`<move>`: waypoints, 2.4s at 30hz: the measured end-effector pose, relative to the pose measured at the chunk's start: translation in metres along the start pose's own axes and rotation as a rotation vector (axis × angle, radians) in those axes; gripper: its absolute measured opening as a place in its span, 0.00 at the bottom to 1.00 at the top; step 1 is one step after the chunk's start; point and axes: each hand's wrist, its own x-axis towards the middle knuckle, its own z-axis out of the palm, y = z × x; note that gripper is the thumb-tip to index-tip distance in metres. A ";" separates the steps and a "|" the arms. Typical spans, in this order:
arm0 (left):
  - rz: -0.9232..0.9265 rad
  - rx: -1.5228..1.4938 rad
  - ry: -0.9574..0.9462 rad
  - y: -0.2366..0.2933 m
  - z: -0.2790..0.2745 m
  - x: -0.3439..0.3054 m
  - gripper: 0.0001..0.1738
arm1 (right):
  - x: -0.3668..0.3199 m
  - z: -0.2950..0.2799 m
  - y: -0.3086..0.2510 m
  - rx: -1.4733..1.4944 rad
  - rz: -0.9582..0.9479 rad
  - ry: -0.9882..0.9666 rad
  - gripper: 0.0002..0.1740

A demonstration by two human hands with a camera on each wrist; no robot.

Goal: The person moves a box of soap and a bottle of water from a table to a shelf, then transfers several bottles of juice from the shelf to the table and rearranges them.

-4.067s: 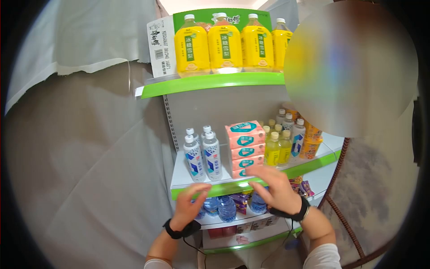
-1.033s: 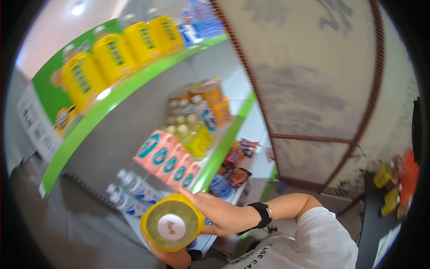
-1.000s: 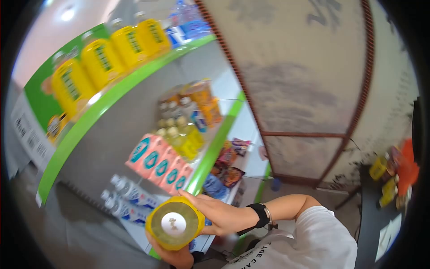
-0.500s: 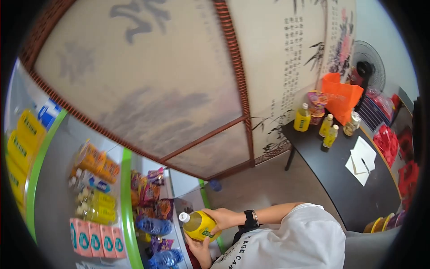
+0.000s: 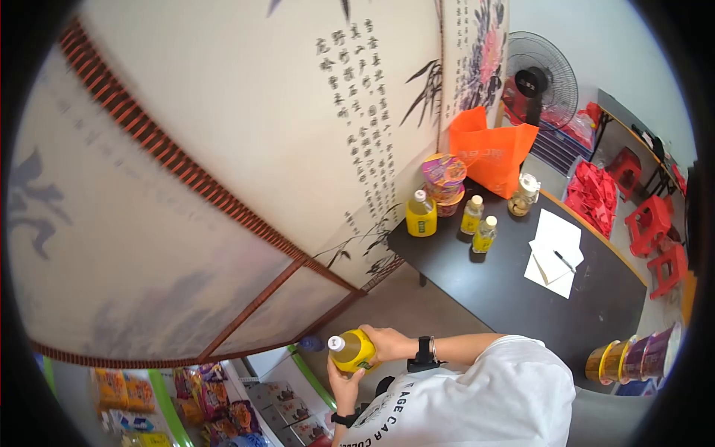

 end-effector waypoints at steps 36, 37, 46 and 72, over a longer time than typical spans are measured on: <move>0.032 0.291 -0.802 -0.044 0.228 0.307 0.44 | 0.054 -0.157 0.175 0.059 0.416 0.916 0.37; 0.077 0.308 -0.816 -0.051 0.228 0.310 0.44 | 0.053 -0.157 0.176 0.078 0.398 0.916 0.39; -0.117 0.480 -0.779 -0.082 0.140 0.279 0.37 | 0.009 -0.103 0.194 0.169 0.668 0.794 0.45; -0.184 0.401 -0.075 -0.017 0.003 0.063 0.24 | -0.002 -0.138 0.300 0.324 0.358 1.262 0.12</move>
